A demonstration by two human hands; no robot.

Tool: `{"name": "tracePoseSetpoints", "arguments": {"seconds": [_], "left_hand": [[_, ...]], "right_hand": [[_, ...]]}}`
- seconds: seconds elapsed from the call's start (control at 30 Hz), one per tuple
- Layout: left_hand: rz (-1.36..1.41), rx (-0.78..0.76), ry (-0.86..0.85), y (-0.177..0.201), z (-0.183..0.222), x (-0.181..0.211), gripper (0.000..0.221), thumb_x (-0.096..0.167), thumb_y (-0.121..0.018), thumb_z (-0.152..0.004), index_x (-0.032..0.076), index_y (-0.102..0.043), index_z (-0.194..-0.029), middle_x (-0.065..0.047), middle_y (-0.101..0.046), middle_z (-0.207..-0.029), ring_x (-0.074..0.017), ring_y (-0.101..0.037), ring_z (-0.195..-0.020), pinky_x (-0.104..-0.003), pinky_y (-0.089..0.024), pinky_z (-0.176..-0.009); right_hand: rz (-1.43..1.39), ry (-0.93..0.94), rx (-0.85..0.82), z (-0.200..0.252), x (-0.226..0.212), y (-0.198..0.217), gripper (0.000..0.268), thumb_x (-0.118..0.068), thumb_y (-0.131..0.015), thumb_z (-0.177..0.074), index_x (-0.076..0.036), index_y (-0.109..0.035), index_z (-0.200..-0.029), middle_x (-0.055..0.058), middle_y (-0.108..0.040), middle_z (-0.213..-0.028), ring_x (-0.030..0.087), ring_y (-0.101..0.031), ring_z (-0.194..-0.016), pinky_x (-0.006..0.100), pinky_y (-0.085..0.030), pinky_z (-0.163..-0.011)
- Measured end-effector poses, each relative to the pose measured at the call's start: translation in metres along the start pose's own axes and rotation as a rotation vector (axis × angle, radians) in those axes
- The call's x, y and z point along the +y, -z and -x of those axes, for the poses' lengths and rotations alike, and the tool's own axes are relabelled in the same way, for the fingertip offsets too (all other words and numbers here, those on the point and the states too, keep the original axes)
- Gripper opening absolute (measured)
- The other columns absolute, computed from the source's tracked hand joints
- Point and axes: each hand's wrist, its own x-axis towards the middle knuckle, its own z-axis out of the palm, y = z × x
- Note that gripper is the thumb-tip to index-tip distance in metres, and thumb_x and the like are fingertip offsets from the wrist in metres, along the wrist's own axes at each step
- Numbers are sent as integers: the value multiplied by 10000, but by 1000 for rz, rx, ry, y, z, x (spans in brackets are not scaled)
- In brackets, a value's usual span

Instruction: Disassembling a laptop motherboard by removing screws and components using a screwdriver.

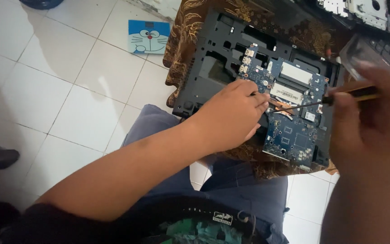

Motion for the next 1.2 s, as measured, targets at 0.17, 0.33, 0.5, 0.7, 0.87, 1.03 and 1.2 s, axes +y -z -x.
{"name": "tracePoseSetpoints", "arguments": {"seconds": [0.17, 0.33, 0.5, 0.7, 0.87, 1.03, 1.2], "left_hand": [[67, 53, -33, 3, -2, -5, 483, 401, -699, -912, 93, -732, -1283, -35, -719, -1309, -253, -567, -1125, -443, -434, -1090], [-12, 39, -47, 2, -1, -5, 491, 450, -655, -941, 115, -733, -1290, -26, -717, -1317, -257, -585, -1131, -436, -440, -1078], [14, 17, -43, 3, -3, -8, 498, 442, -656, -947, 112, -716, -1315, -22, -706, -1334, -257, -582, -1133, -435, -455, -1051], [94, -6, -48, 7, -5, -9, 503, 405, -658, -955, 70, -699, -1327, -52, -696, -1350, -274, -584, -1135, -438, -450, -1052], [35, -40, -49, 6, -6, -9, 531, 447, -610, -980, 83, -676, -1361, -22, -687, -1364, -274, -577, -1155, -429, -445, -1054], [-51, 37, -60, 0, -5, -9, 527, 465, -648, -954, 91, -714, -1320, -14, -722, -1307, -273, -607, -1103, -405, -485, -998], [-154, 33, -110, 0, -8, -10, 520, 500, -620, -977, 99, -722, -1292, -15, -723, -1304, -264, -639, -1026, -387, -500, -918]], "right_hand": [[345, 62, 29, -7, -16, 2, 278, 70, -670, -1247, 137, -542, -1484, 324, -634, -1144, 396, -699, -1021, 466, -564, -900], [231, -92, 9, -21, -44, -7, 385, 174, -627, -1125, 62, -387, -1405, 393, -511, -1320, 376, -629, -962, 386, -525, -781], [344, 120, 112, -16, -13, -10, 204, 89, -584, -1218, 111, -568, -1420, 306, -665, -1182, 412, -662, -1044, 518, -485, -865], [242, 14, 209, -12, -12, -21, 165, 39, -660, -1238, 44, -517, -1319, 271, -557, -1174, 329, -602, -938, 402, -494, -795], [218, 187, 140, -19, -11, -17, 403, 182, -427, -1155, 82, -517, -1535, 322, -681, -1359, 303, -564, -871, 424, -446, -745], [391, 169, 168, -17, -16, -21, 34, 64, -633, -1286, 38, -636, -1263, 187, -604, -1073, 333, -537, -889, 465, -363, -756], [449, 208, 158, -16, -8, -25, 80, 64, -623, -1267, 59, -682, -1321, 240, -661, -1124, 408, -609, -943, 499, -404, -756]]}}
